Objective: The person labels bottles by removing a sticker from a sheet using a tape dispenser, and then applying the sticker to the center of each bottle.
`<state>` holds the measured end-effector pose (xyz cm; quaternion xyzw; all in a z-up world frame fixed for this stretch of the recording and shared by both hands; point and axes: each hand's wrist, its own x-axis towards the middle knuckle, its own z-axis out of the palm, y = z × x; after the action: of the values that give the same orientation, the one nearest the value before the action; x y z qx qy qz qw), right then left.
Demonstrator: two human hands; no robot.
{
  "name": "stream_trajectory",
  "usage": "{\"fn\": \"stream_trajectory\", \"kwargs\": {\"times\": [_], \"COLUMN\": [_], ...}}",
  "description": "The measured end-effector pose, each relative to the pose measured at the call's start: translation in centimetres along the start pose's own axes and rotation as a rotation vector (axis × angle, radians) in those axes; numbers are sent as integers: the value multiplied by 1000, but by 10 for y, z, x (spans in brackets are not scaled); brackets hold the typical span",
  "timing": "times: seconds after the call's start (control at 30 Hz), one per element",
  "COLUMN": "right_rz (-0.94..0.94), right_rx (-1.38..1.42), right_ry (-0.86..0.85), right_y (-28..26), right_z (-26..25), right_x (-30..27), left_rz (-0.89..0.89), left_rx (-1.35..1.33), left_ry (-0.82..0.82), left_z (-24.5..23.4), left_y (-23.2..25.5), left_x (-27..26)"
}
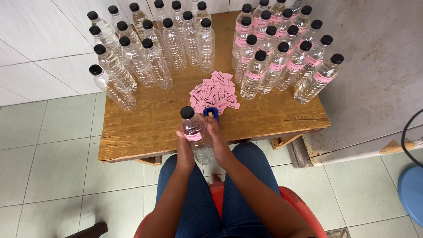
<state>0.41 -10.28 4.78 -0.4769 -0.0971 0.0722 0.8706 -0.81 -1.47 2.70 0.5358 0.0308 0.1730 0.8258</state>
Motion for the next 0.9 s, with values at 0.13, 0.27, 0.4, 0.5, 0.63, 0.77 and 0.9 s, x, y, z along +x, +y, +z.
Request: {"fn": "stream_trajectory", "kwargs": {"times": [0.13,0.27,0.4,0.5,0.63,0.77,0.9], "right_rz": [-46,-245,-256,-247,-213,-134,-185], "right_rx": [96,-119,-458,-774,-909,-918,-899], "right_ry": [-128,-162,-91,8,144,266,434], "right_y": [-10,-33,-58,-66,-52,-69,-68], "right_z": [-32,-64,-102,-132,-178,-189,-220], "right_x": [8,9,8,11,15,16,30], "left_rz": [139,242,287,271,162,77,-8], "left_rx": [202,186,225,219,263,419,589], "left_ry": [-72,-138,-248,-300,-392,-477,-467], "left_z": [32,70,93,125,140,148,150], "left_y": [15,13,-16,-21,-42,-53,-86], "left_x": [-8,-8,7,7,14,18,22]}}
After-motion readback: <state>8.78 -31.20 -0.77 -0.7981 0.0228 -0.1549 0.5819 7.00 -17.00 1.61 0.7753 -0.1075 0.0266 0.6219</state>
